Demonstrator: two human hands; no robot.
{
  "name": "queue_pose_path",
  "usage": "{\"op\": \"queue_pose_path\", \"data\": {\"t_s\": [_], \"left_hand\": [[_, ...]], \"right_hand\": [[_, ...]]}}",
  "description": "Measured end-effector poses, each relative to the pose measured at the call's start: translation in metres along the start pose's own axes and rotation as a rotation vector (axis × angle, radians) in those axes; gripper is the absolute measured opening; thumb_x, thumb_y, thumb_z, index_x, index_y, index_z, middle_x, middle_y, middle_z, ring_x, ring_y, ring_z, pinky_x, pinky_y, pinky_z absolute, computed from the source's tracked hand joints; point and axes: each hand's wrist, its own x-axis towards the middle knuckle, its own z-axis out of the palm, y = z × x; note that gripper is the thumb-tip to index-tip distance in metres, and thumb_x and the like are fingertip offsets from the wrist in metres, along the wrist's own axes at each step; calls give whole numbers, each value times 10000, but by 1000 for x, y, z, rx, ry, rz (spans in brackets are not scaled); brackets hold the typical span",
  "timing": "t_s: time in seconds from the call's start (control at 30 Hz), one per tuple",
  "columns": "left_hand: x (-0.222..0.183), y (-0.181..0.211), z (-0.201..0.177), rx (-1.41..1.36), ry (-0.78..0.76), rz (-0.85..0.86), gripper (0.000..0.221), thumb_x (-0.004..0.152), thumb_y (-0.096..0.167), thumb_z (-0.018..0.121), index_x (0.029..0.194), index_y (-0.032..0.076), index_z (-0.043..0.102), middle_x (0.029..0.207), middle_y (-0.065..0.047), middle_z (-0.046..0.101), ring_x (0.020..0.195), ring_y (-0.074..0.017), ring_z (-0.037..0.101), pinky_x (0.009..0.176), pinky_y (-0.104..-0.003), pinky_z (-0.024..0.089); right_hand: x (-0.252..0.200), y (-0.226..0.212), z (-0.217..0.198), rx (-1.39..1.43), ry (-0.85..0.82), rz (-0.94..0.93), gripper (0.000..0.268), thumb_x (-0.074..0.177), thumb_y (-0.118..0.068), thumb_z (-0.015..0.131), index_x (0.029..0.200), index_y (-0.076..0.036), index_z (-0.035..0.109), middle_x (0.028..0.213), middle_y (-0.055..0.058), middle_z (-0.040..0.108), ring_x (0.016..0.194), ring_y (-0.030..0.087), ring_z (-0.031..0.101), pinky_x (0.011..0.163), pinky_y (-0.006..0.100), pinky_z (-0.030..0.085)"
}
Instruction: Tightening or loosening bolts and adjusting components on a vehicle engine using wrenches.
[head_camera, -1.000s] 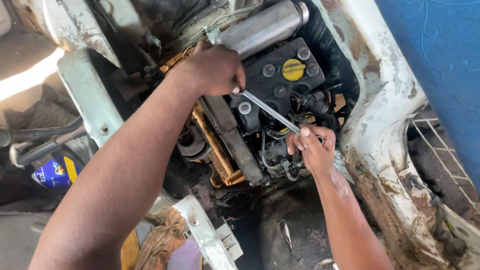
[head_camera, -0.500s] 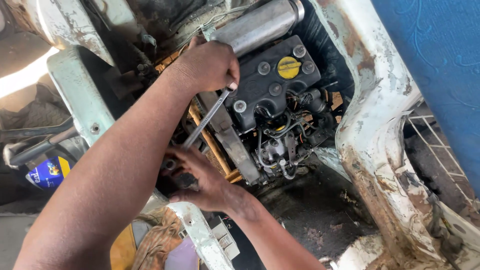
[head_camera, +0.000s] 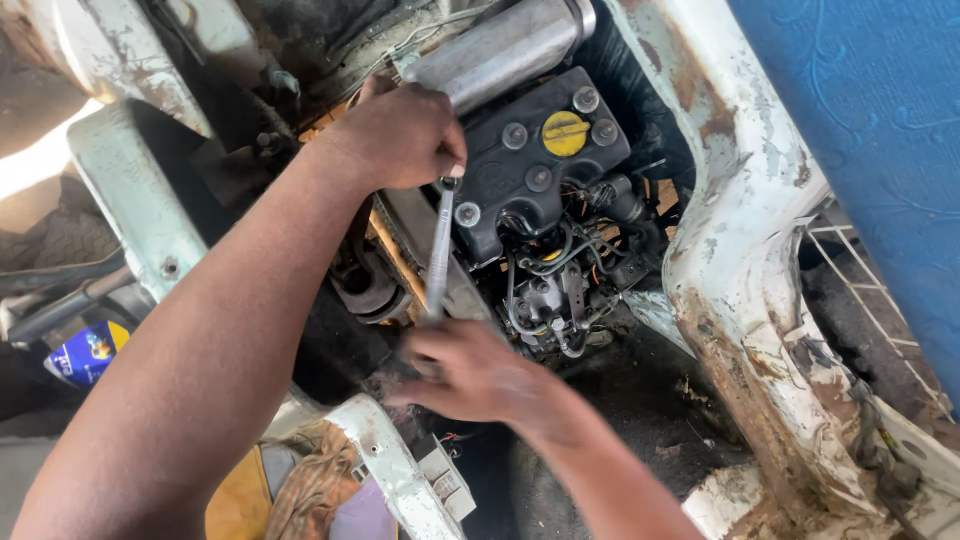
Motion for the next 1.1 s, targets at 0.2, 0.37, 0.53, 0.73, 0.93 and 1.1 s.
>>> {"op": "queue_pose_path", "data": {"t_s": [0.2, 0.37, 0.53, 0.73, 0.93, 1.1], "left_hand": [[-1, -2, 0, 45, -49, 50, 165, 840, 408, 784, 1000, 373, 809, 1122, 77, 650, 1292, -167, 488, 1170, -505, 194], [-4, 7, -12, 12, -105, 35, 208, 810, 423, 790, 1012, 378, 795, 1147, 113, 641, 1289, -151, 463, 1189, -499, 133], [-7, 5, -9, -30, -85, 29, 147, 824, 394, 776, 965, 361, 799, 1146, 138, 650, 1267, -137, 479, 1165, -463, 195], [-1, 2, -7, -40, -57, 13, 97, 852, 308, 784, 939, 343, 810, 1074, 110, 670, 1227, -119, 543, 1150, -433, 260], [0, 11, -11, 40, -98, -75, 86, 871, 292, 763, 914, 342, 818, 968, 99, 704, 1126, -117, 613, 1205, -494, 229], [2, 15, -10, 23, -138, -168, 123, 889, 266, 739, 935, 340, 826, 969, 79, 738, 1083, -139, 644, 1236, -529, 198]], "right_hand": [[-74, 108, -127, 164, 541, 209, 282, 1070, -99, 645, 807, -8, 691, 668, 106, 668, 645, 178, 573, 623, 350, 471], [-59, 94, -99, 989, 804, -35, 266, 1057, -87, 660, 797, -30, 664, 679, 24, 456, 606, 167, 540, 544, 353, 475], [-53, 50, -48, 878, 794, -150, 200, 999, -70, 656, 803, -32, 664, 714, 71, 550, 662, 232, 689, 521, 343, 569], [7, -10, 41, 254, 274, -193, 472, 953, -304, 802, 1314, -56, 624, 1162, 93, 677, 1007, 189, 667, 913, 314, 613], [66, -28, 49, 158, 87, 80, 711, 1009, -267, 711, 1609, -16, 423, 1319, 166, 515, 1176, 258, 588, 1061, 382, 539], [96, -23, 50, 226, 201, -23, 760, 881, -67, 660, 1560, 52, 339, 1660, 275, 236, 1551, 411, 252, 1267, 472, 290]]}}
